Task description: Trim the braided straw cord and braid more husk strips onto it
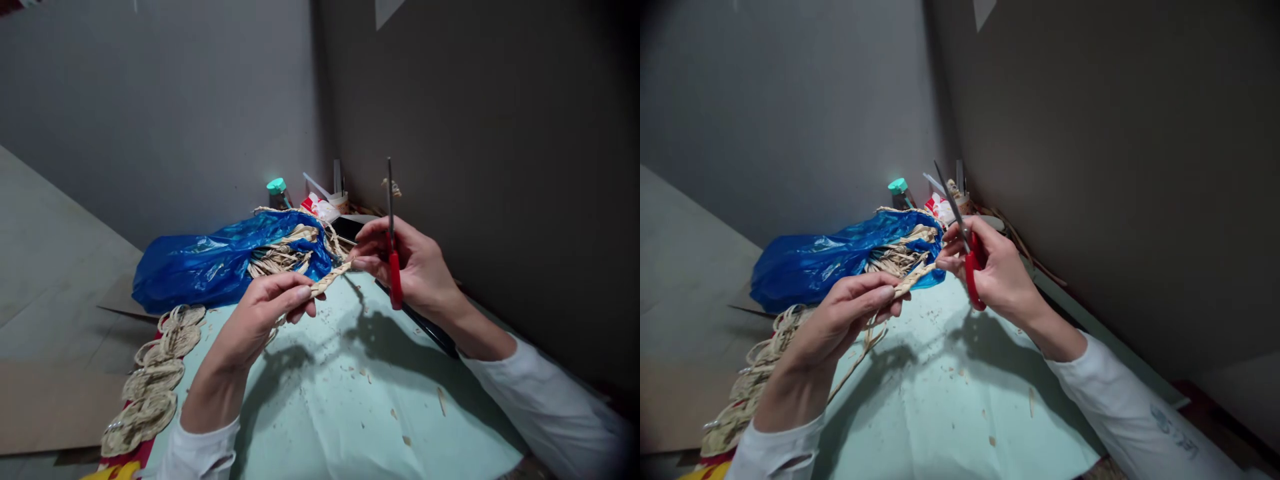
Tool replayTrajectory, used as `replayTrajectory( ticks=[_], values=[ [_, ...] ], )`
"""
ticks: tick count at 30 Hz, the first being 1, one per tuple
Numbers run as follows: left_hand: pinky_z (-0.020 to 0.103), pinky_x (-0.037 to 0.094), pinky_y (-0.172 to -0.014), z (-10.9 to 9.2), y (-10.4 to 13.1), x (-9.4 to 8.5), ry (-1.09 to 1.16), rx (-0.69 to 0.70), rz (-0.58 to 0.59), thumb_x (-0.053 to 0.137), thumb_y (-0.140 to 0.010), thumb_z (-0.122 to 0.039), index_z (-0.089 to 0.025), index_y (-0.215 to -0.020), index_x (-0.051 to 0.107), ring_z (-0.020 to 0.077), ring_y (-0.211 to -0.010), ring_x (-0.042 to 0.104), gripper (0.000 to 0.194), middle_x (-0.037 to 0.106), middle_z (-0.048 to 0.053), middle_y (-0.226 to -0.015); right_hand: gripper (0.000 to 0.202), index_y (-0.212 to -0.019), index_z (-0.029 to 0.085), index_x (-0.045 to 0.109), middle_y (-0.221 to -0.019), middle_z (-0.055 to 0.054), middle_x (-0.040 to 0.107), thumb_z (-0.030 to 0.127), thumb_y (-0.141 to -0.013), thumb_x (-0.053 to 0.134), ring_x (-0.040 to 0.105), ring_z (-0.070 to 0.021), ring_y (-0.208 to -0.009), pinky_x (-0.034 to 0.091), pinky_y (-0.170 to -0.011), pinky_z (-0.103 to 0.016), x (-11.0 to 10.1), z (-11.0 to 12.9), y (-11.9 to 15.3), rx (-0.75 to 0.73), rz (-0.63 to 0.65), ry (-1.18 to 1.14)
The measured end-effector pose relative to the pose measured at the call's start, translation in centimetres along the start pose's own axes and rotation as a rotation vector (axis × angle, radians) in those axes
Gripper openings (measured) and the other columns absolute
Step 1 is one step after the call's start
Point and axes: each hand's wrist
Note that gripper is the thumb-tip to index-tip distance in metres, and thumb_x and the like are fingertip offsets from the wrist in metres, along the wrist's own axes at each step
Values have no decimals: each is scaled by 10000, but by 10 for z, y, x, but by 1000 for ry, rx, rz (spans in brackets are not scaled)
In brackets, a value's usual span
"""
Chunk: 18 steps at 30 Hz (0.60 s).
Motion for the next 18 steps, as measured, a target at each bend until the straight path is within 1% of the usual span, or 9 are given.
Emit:
replayTrajectory(
  ticks=[3, 6, 9, 12, 15, 17, 18],
  values=[
    [213, 315, -530, 0, 0, 2, 53, -19, -2, 699, -804, -323, -154, -817, 712, 86, -564, 446, 170, 639, 16, -655, 329, -905, 238, 537, -870, -23, 664, 388, -732, 773, 676, -192, -795, 570, -734, -337, 1, 0, -1, 26, 28, -30],
    [211, 304, -508, -1, 0, 4, 79, -26, 46, 706, -800, -300, -153, -818, 704, 75, -527, 424, 149, 651, 18, -646, 351, -896, 226, 532, -881, -31, 665, 392, -717, 783, 676, -186, -790, 566, -726, -322, 0, 0, -2, 47, 40, -62],
    [199, 273, -476, -1, 0, 4, 112, -14, 115, 685, -825, -274, -141, -854, 691, 58, -505, 392, 136, 700, 50, -710, 356, -893, 216, 536, -890, -34, 669, 384, -709, 791, 669, -171, -774, 556, -718, -301, 1, -2, -3, 48, 26, -77],
    [190, 226, -452, 0, -1, 4, 174, -24, 133, 685, -826, -260, -130, -877, 682, 47, -505, 386, 140, 733, 91, -796, 363, -914, 207, 544, -866, -32, 676, 382, -710, 789, 662, -165, -757, 540, -674, -277, 2, -6, -3, 50, 6, -70],
    [187, 173, -435, 2, -2, 3, 212, -53, 98, 706, -797, -252, -117, -859, 676, 29, -468, 324, 152, 739, 103, -787, 334, -930, 204, 542, -862, -40, 697, 389, -749, 753, 673, -180, -773, 528, -662, -277, 2, -9, -3, 34, 6, -34],
    [182, 175, -436, 2, -3, 4, 190, -49, 21, 722, -771, -241, -111, -828, 673, 27, -463, 300, 150, 734, 92, -740, 287, -948, 209, 534, -903, -52, 716, 388, -800, 701, 685, -198, -820, 521, -687, -288, 0, -11, -3, 1, -30, 46],
    [179, 189, -438, 3, -3, 4, 161, -34, -39, 727, -760, -236, -110, -818, 673, 29, -466, 303, 149, 730, 84, -716, 271, -967, 212, 532, -937, -59, 721, 382, -817, 681, 687, -205, -841, 515, -703, -294, -1, -12, -3, -29, -68, 125]
  ],
)
Point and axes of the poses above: each hand's wrist, its own y-axis away from the middle knuckle, its own x-axis out of the palm, z = x × y
